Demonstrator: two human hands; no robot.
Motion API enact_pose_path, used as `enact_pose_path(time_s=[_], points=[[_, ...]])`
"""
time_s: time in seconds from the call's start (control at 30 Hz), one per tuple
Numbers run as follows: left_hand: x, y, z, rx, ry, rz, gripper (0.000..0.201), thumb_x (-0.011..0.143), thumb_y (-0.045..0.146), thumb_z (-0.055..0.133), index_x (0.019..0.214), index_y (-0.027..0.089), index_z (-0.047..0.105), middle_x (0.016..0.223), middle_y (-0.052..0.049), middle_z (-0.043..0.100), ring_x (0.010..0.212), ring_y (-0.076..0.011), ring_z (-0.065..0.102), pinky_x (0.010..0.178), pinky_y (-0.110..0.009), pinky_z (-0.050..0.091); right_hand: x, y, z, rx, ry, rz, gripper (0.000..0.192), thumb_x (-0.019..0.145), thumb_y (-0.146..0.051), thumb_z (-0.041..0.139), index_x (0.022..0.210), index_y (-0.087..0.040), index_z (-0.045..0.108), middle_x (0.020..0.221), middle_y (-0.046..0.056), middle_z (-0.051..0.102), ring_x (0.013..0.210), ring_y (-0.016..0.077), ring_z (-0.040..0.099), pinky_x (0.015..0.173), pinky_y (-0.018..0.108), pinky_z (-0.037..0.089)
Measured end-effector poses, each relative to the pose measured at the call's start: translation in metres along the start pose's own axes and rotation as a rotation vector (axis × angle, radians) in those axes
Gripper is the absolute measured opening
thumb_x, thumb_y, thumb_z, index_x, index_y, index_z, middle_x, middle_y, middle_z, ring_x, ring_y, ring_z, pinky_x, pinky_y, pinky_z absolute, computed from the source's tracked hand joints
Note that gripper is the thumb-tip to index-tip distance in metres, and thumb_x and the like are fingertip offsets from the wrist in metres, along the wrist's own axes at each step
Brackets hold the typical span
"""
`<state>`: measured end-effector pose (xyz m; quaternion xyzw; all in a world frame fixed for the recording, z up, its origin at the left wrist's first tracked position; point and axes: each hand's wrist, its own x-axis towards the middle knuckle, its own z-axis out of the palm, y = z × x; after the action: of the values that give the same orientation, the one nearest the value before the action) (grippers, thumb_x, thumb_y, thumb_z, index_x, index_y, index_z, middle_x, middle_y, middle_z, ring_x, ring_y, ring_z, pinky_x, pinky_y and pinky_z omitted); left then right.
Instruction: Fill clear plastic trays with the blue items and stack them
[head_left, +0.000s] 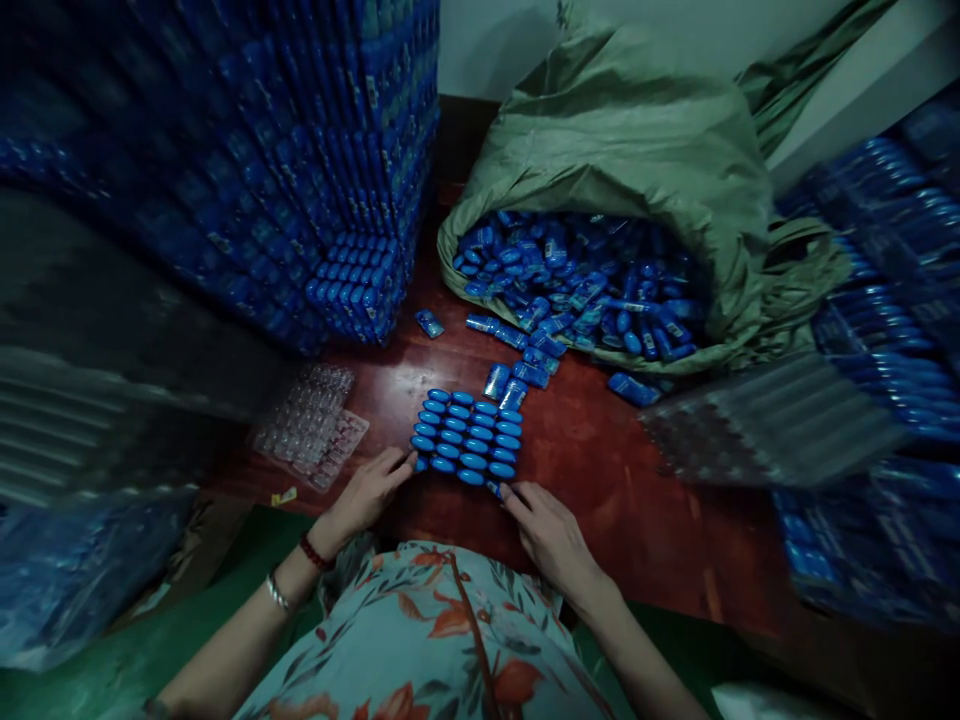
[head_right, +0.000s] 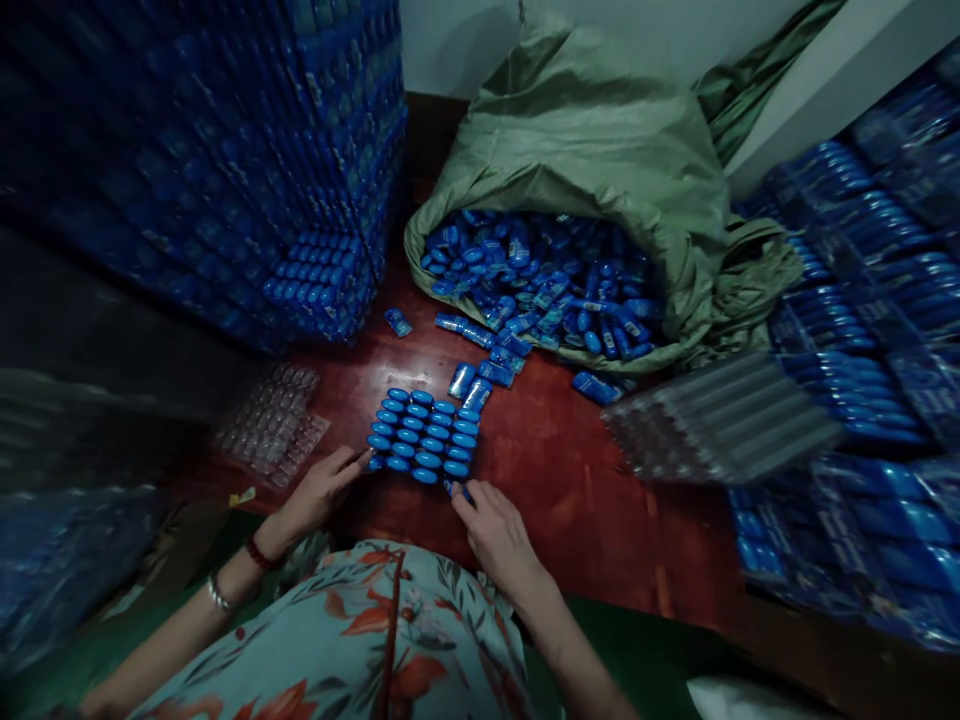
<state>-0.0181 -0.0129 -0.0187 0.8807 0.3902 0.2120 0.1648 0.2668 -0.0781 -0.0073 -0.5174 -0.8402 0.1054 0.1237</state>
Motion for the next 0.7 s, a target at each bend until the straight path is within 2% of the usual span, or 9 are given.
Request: enact_pose_path(time_s=[0.13, 0.23, 0.3, 0.4, 0.47, 0.53, 0.63, 0.7], points=[[0.014, 0.000, -0.018, -0.018, -0.179, 0.088, 0.032, 0.094, 0.016, 0.028, 0.107, 0.021, 0.058, 0.092, -0.006, 0.059, 0.081, -0.0163, 0.054, 0.074, -0.028, 0.048, 0.016, -0.010, -0.019, -0.131, -0.170, 0.024, 0.046, 0.078, 0.002, 0.040, 0.114, -0.022, 0.056, 0.107, 0.009, 0.059, 0.097, 0.0207, 0.058, 0.083, 0.034, 0.048], [0.019, 0.001, -0.021, -0.037, -0.271, 0.123, 0.029, 0.093, 0.017, 0.032, 0.105, 0.022, 0.058, 0.101, -0.007, 0.059, 0.091, -0.0180, 0.055, 0.083, -0.031, 0.047, 0.032, -0.020, -0.027, -0.177, -0.264, 0.027, 0.038, 0.079, 0.000, 0.043, 0.105, -0.022, 0.059, 0.099, 0.009, 0.061, 0.089, 0.0212, 0.060, 0.075, 0.033, 0.048], [0.017, 0.000, -0.017, 0.014, -0.277, 0.105, 0.031, 0.093, 0.015, 0.033, 0.109, 0.022, 0.058, 0.103, -0.008, 0.059, 0.093, -0.0192, 0.055, 0.085, -0.032, 0.046, 0.042, -0.027, -0.029, -0.208, -0.333, 0.017, 0.032, 0.080, -0.001, 0.044, 0.099, -0.021, 0.060, 0.092, 0.009, 0.061, 0.079, 0.0207, 0.060, 0.065, 0.030, 0.047], [0.007, -0.003, -0.007, 0.095, -0.194, 0.053, 0.037, 0.091, 0.014, 0.033, 0.120, 0.023, 0.054, 0.105, -0.010, 0.058, 0.094, -0.0213, 0.055, 0.085, -0.037, 0.047, 0.047, -0.032, -0.025, -0.259, -0.367, -0.005, 0.028, 0.080, -0.002, 0.045, 0.094, -0.020, 0.061, 0.087, 0.010, 0.061, 0.073, 0.0203, 0.060, 0.058, 0.029, 0.045], [0.001, -0.003, 0.000, 0.082, -0.107, 0.018, 0.037, 0.091, 0.019, 0.038, 0.125, 0.027, 0.052, 0.111, -0.011, 0.057, 0.098, -0.0231, 0.054, 0.086, -0.040, 0.047, 0.044, -0.032, -0.019, -0.281, -0.316, -0.017, 0.027, 0.080, -0.002, 0.046, 0.094, -0.019, 0.061, 0.085, 0.010, 0.062, 0.074, 0.0205, 0.060, 0.058, 0.029, 0.045], [0.002, 0.000, 0.007, 0.000, 0.007, -0.059, 0.040, 0.091, 0.027, 0.044, 0.130, 0.031, 0.047, 0.123, -0.011, 0.051, 0.110, -0.0252, 0.050, 0.092, -0.043, 0.044, 0.037, -0.028, -0.011, -0.291, -0.206, -0.009, 0.029, 0.081, -0.003, 0.047, 0.100, -0.020, 0.062, 0.087, 0.010, 0.062, 0.075, 0.0206, 0.060, 0.061, 0.030, 0.046], [0.014, 0.008, 0.020, -0.239, 0.202, -0.304, 0.055, 0.091, 0.036, 0.044, 0.143, 0.029, 0.026, 0.145, -0.011, 0.028, 0.134, -0.0263, 0.030, 0.107, -0.046, 0.031, 0.024, -0.021, 0.003, -0.236, 0.032, 0.067, 0.031, 0.088, -0.016, 0.047, 0.116, -0.024, 0.057, 0.091, 0.009, 0.062, 0.078, 0.0210, 0.060, 0.068, 0.032, 0.048], [0.026, 0.012, 0.030, -0.436, 0.290, -0.495, 0.061, 0.093, 0.040, 0.038, 0.147, 0.026, 0.011, 0.152, -0.010, 0.016, 0.140, -0.0235, 0.018, 0.113, -0.044, 0.021, 0.021, -0.017, 0.011, -0.125, 0.205, 0.209, 0.037, 0.091, -0.028, 0.044, 0.128, -0.026, 0.049, 0.099, 0.011, 0.060, 0.085, 0.0226, 0.060, 0.075, 0.035, 0.048]])
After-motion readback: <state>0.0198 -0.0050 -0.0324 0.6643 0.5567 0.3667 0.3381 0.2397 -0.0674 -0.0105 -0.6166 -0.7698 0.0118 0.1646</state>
